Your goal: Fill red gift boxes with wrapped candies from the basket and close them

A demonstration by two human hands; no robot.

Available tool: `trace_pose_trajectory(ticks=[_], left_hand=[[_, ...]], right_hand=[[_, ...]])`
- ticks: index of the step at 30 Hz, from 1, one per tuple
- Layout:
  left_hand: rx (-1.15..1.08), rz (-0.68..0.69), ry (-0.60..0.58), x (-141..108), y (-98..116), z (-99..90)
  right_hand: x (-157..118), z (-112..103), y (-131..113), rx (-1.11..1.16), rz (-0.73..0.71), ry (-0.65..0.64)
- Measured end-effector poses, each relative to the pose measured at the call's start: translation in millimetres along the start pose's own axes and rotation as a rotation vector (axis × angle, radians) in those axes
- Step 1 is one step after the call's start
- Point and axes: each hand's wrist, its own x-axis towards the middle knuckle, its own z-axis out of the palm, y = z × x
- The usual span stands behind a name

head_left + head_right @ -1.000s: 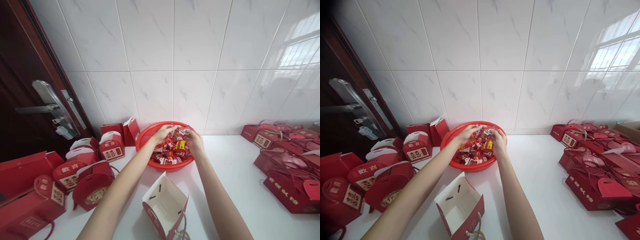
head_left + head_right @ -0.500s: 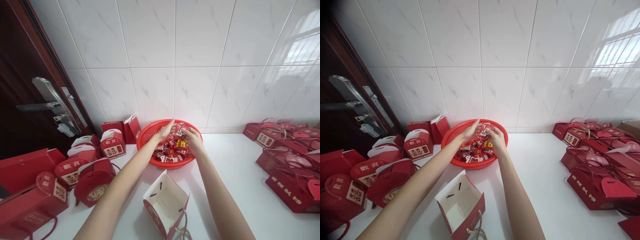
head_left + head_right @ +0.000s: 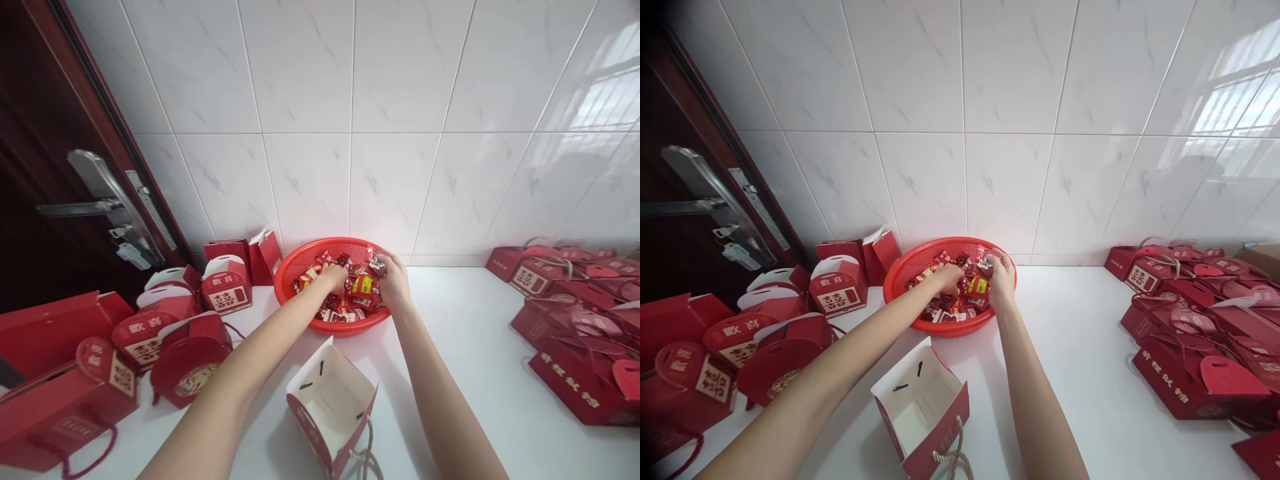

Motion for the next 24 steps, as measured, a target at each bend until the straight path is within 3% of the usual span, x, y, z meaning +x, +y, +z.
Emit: trace_pose_trajectory(ticks=[4,9,14,24], left_hand=[[-0.012,0.041,0.094,-3.7,5.9,-12.6],[-0.136,0.183,0.209,-7.1,28.6,-18.7],[-0.224,0.272,0.142,-15.1,45.8,-12.6],[-0.246,0.263,0.059,-22.8,55.3,-16.1]], right_hand=[[0.6,0.1,1.7,0.007,0.010,-0.010],[1.0,2.5,2.5,0.021,0.035,-0.063],[-0.1,2.3,2.0,0.040,0.057,-0.128],[4.6,-0.6,6.4,0.078,0.048,-0.095]])
